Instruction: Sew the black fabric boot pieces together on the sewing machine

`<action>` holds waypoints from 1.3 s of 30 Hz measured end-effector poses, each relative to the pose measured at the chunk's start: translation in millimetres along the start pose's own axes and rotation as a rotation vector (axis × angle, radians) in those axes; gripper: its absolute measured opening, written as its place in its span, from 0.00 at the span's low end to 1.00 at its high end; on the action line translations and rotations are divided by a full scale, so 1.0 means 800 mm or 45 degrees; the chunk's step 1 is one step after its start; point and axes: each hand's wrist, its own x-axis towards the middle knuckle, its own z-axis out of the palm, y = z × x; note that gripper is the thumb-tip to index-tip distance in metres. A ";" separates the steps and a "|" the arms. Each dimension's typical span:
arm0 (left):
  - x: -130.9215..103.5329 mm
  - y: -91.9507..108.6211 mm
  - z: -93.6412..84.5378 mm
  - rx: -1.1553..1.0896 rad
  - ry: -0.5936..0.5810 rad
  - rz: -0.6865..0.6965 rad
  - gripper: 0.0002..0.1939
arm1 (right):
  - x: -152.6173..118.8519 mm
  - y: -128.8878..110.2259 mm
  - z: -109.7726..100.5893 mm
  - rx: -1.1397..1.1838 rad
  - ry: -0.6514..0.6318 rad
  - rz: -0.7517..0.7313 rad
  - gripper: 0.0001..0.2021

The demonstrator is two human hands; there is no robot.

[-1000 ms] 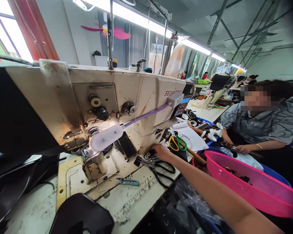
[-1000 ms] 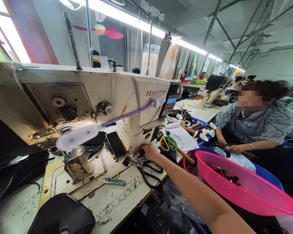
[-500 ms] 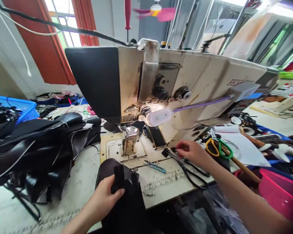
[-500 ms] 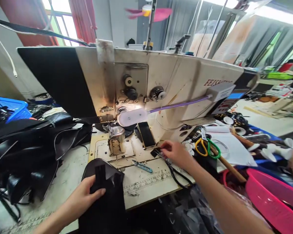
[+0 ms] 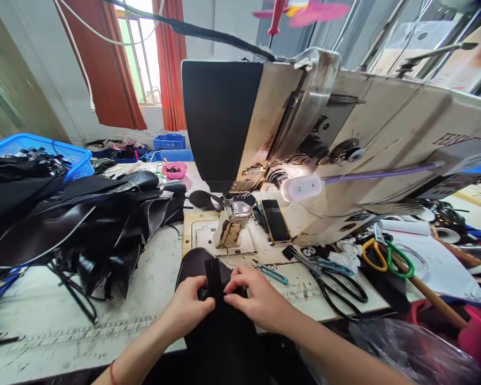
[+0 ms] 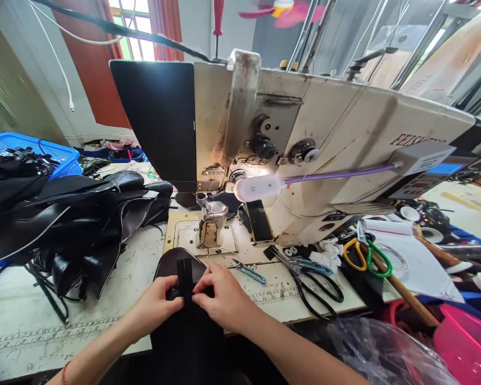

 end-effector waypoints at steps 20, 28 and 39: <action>-0.005 -0.006 -0.001 0.142 0.132 -0.054 0.08 | 0.002 0.006 0.040 0.052 0.208 0.078 0.07; -0.004 -0.007 0.000 0.221 0.130 -0.028 0.11 | 0.004 0.018 0.041 0.268 0.205 0.162 0.11; -0.009 -0.001 -0.003 0.430 0.088 -0.043 0.15 | 0.007 0.023 0.041 0.360 0.191 0.196 0.11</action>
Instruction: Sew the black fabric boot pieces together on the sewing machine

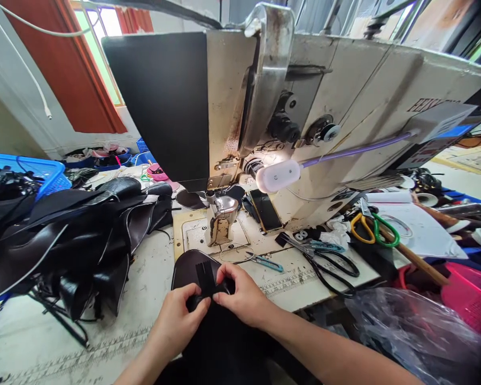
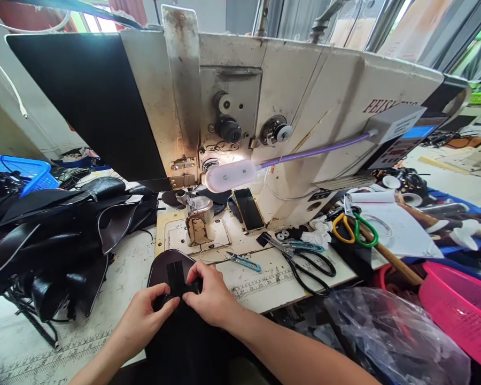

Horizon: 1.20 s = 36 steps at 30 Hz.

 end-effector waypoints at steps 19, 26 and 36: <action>0.069 0.101 -0.074 -1.046 -0.215 -0.228 0.14 | 0.023 -0.115 -0.152 -0.752 -0.416 -0.938 0.29; 0.136 0.133 -0.081 -1.095 -0.192 -0.175 0.09 | 0.066 -0.127 -0.187 -0.625 -0.357 -0.867 0.17; 0.159 0.107 -0.085 -1.053 -0.112 -0.317 0.15 | 0.089 -0.099 -0.190 -0.535 -0.295 -0.757 0.25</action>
